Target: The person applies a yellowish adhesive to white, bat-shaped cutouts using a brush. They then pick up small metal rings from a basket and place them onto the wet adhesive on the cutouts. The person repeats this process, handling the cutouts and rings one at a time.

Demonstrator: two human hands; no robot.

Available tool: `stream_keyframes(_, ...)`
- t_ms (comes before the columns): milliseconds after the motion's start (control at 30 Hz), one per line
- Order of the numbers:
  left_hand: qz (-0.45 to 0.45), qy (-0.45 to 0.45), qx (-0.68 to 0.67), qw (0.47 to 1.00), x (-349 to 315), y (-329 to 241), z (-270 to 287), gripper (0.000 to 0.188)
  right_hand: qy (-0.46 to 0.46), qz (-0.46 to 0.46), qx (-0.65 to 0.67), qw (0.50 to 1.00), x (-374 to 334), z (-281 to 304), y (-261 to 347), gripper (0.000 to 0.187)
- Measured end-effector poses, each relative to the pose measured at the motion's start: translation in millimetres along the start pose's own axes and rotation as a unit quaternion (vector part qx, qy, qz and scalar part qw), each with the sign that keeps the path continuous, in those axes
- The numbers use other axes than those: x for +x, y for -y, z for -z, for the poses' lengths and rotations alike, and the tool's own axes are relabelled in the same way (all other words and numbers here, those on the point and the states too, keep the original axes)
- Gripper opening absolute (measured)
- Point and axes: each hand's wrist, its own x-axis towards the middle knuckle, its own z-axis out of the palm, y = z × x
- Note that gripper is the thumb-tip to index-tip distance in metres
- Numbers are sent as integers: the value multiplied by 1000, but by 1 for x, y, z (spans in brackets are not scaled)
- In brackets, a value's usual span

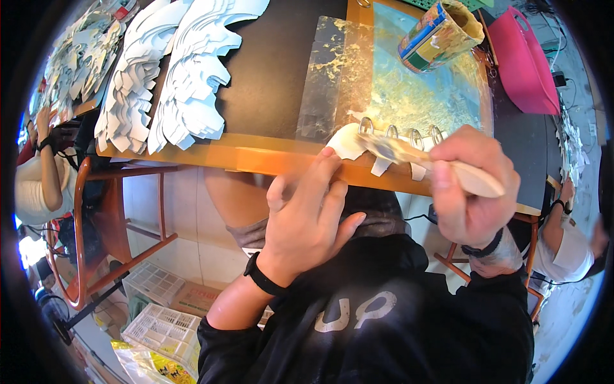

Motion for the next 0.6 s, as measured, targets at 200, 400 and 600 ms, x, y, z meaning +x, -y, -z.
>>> stream_keyframes(200,-2,-4,-1,1000,0,0,2,43,35,-14,-75,996,-2,11,-6,10)
stream_keyframes(400,-3,1,-4,1000,3,-1,1,43,72,46,-93,992,2,5,-11,17)
stream_keyframes(600,2,3,-7,1000,2,-1,3,44,32,64,-109,992,2,6,-6,9)
